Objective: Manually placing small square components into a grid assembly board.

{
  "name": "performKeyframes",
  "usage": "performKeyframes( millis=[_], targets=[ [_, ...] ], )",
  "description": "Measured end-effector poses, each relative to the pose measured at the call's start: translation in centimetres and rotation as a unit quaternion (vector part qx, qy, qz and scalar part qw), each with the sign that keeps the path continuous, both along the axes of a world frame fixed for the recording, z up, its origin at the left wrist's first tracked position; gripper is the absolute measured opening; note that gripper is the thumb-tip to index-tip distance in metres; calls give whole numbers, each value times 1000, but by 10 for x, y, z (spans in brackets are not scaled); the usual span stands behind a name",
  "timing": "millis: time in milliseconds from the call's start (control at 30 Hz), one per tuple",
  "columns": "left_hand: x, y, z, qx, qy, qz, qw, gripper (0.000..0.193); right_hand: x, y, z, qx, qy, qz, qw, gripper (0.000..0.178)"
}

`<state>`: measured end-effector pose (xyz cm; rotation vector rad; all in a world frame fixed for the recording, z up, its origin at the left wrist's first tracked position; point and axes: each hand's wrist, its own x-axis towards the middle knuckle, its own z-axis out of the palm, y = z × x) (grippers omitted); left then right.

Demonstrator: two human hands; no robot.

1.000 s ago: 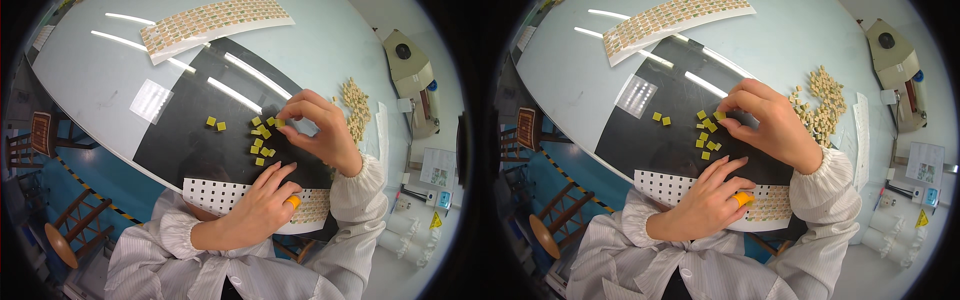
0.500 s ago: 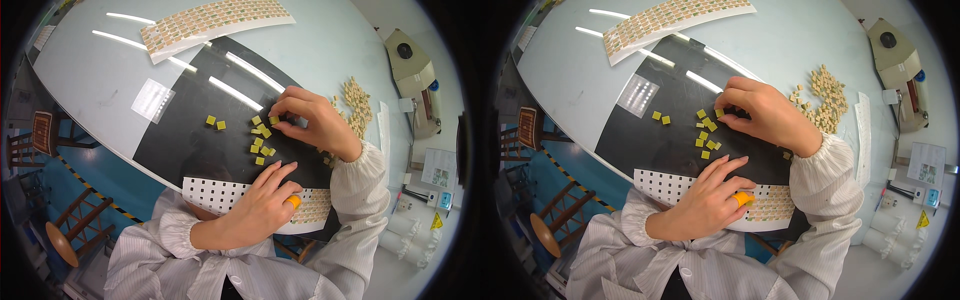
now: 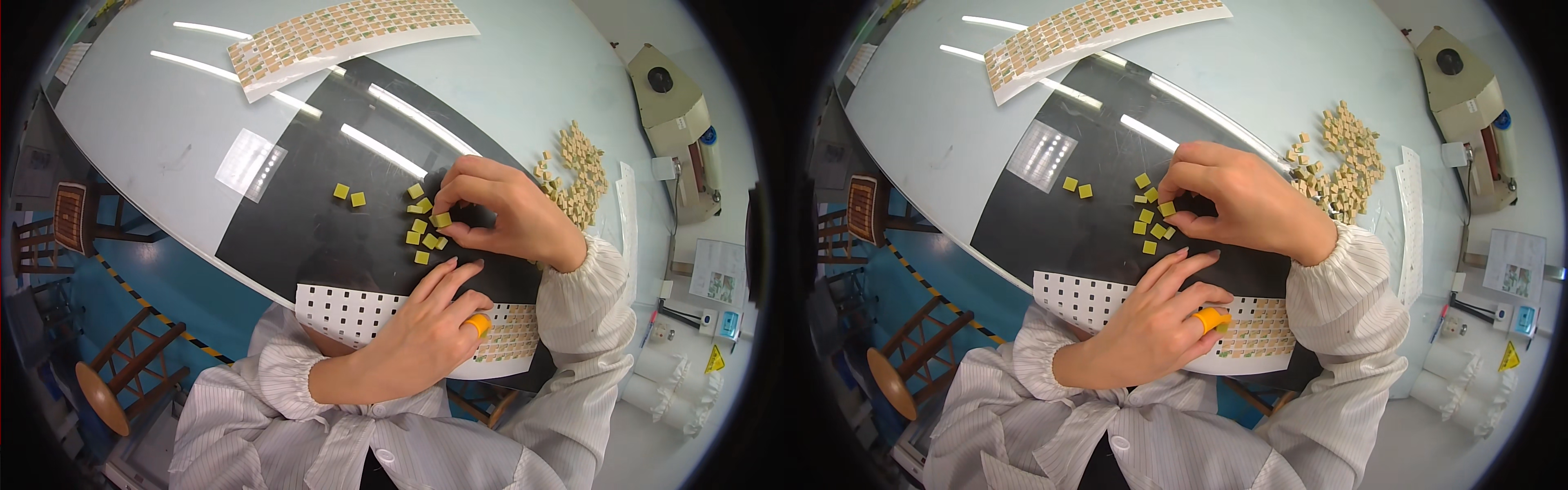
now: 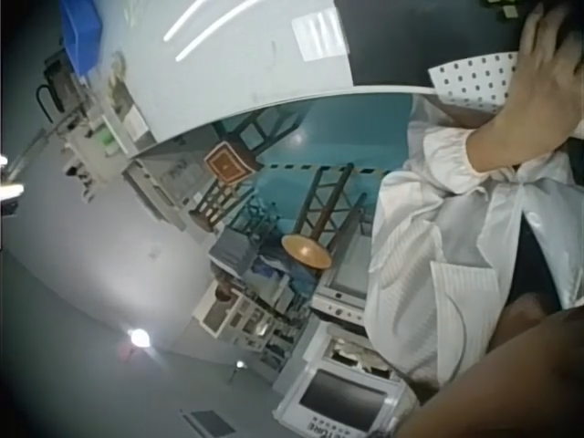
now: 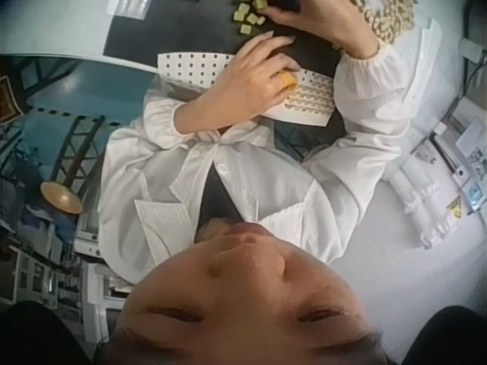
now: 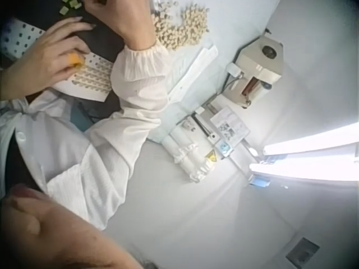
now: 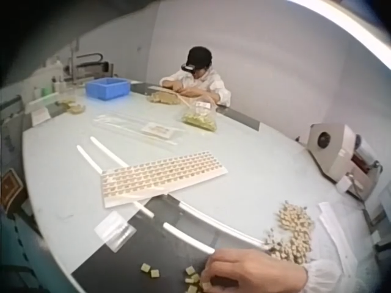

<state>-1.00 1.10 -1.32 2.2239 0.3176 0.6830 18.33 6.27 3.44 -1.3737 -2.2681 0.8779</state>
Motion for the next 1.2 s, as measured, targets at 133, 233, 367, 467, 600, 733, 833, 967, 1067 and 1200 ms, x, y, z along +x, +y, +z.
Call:
performKeyframes(
  millis=[133,233,367,467,600,733,833,967,1067,1200],
  targets=[
    [0,-1,0,-15,-5,7,1000,20,-3,-2,1,15,-22,-6,1000,23],
    [1,-1,1,-13,-7,7,1000,20,-4,-5,1,10,-33,-26,999,21],
    [3,-1,5,-7,3,-5,1000,19,1,-7,1,8,-33,-27,999,17],
    [5,-2,4,2,-1,13,1000,22,6,-15,0,36,-23,-35,998,17],
    [3,-1,3,4,19,24,1000,29,9,-55,14,57,-17,-115,992,14],
    [3,-1,8,-3,33,24,999,34,6,-114,30,5,2,-206,979,21],
    [3,-2,10,-3,34,37,999,35,-2,-142,27,-14,12,-237,971,23],
    [6,-2,11,-4,39,15,999,40,-16,-162,13,-16,9,-255,967,24],
    [6,-2,12,-1,49,8,999,47,-18,-163,5,26,15,-248,968,25],
    [7,-2,11,6,43,8,999,51,-21,-162,3,50,-7,-236,970,26]
  ],
)
